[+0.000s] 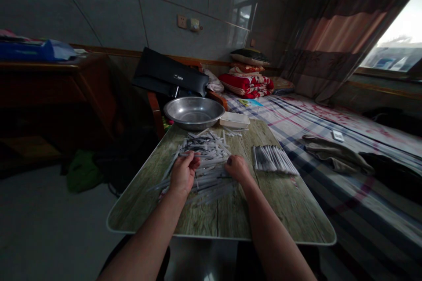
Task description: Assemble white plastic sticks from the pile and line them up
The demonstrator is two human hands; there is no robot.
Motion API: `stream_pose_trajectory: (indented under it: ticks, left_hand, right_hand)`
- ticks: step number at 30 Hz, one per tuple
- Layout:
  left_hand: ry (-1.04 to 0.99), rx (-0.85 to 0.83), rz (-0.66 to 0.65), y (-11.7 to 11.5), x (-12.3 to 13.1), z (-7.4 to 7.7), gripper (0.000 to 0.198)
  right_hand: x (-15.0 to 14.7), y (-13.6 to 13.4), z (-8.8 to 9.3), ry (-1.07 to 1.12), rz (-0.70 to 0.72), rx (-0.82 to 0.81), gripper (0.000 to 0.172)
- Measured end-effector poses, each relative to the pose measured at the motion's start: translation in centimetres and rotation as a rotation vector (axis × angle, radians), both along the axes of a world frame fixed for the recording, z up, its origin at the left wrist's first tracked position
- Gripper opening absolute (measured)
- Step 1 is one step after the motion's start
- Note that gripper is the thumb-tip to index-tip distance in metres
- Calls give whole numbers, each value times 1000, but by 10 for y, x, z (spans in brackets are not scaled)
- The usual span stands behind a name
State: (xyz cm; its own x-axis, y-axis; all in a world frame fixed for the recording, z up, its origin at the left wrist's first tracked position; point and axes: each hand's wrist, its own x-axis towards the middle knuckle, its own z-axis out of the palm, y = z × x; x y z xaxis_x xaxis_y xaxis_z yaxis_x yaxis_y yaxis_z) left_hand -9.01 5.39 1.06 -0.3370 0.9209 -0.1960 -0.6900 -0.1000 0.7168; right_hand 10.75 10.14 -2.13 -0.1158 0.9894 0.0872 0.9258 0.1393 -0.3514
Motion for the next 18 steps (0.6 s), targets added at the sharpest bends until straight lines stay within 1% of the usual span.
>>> stream_pose_trajectory:
  ticks: [2, 4, 6, 9, 10, 11, 13, 18]
  left_hand:
    - [-12, 7, -17, 0, 1, -1, 19]
    - [-17, 6, -30, 0, 1, -1, 18]
    - [-11, 4, -41, -1, 0, 0, 17]
    - [2, -1, -55, -2, -1, 1, 16]
    - [7, 1, -59, -3, -1, 1, 16]
    - [10, 2, -63, -3, -1, 1, 16]
    - [18, 4, -71, -4, 1, 2, 17]
    - [50, 0, -106, -6, 7, 4, 24]
  right_hand:
    - [-2, 0, 1, 86, -20, 39, 12]
    - [-3, -1, 5, 279, -22, 65, 8]
    - [-5, -3, 11, 627, 20, 20, 11]
    - [-9, -9, 20, 1236, 118, -147, 22]
    - [-11, -10, 21, 1376, 138, -198, 25]
    - [-13, -12, 22, 1468, 148, -238, 27]
    - [-17, -14, 22, 1547, 158, -279, 30]
    - [-26, -14, 14, 1568, 204, -267, 29]
